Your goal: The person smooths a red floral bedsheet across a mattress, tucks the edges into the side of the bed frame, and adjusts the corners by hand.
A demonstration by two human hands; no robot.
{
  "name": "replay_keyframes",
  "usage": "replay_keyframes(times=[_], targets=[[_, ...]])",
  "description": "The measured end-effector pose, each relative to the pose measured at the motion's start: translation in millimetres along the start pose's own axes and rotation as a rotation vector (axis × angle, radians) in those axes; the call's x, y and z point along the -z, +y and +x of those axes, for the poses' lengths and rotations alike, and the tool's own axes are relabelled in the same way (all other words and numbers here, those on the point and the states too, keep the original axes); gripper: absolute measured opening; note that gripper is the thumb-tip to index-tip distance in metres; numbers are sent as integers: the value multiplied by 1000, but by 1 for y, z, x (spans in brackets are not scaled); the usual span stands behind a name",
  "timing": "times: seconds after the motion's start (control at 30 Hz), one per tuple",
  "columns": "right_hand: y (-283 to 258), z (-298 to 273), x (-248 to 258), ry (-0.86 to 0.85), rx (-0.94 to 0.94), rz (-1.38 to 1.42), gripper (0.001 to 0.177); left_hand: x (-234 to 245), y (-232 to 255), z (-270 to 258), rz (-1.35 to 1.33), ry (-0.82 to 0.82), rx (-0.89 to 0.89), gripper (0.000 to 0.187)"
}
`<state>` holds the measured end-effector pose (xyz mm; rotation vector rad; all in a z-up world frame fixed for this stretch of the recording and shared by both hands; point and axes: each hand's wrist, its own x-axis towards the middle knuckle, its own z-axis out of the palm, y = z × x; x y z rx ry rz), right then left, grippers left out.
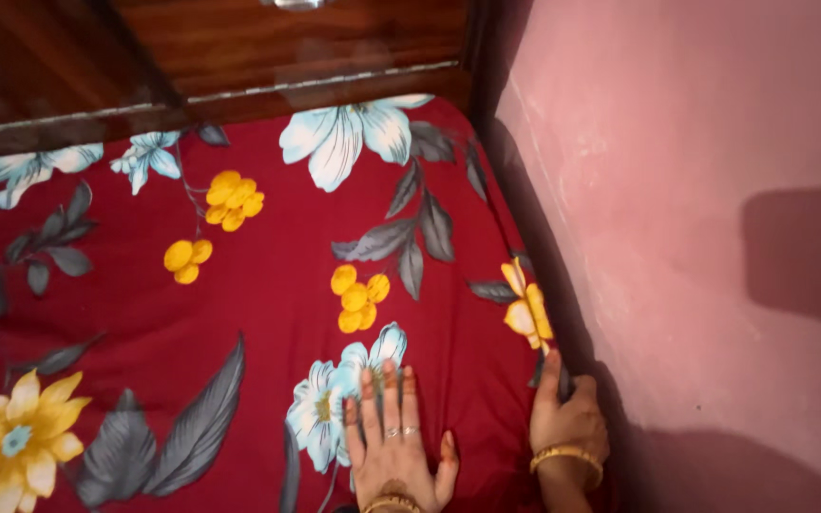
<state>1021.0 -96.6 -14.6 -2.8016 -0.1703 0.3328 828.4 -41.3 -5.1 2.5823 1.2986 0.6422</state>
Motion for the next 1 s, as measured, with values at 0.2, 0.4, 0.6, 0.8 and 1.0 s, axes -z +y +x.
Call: replay_keyframes(times=[0.2, 0.4, 0.6, 0.8, 1.0], targets=[[9, -5, -4, 309, 232, 133, 47, -3, 0, 2, -23, -128, -175, 77], [15, -20, 4, 449, 556, 281, 23, 3, -1, 2, -72, -140, -156, 77], [10, -21, 1, 514, 602, 218, 19, 3, 0, 3, -82, -91, -156, 77], [14, -22, 2, 612, 683, 242, 17, 1, -3, 1, -90, -89, -163, 78], [17, -11, -14, 595, 604, 155, 18, 3, -4, -2, -101, -105, -134, 77]])
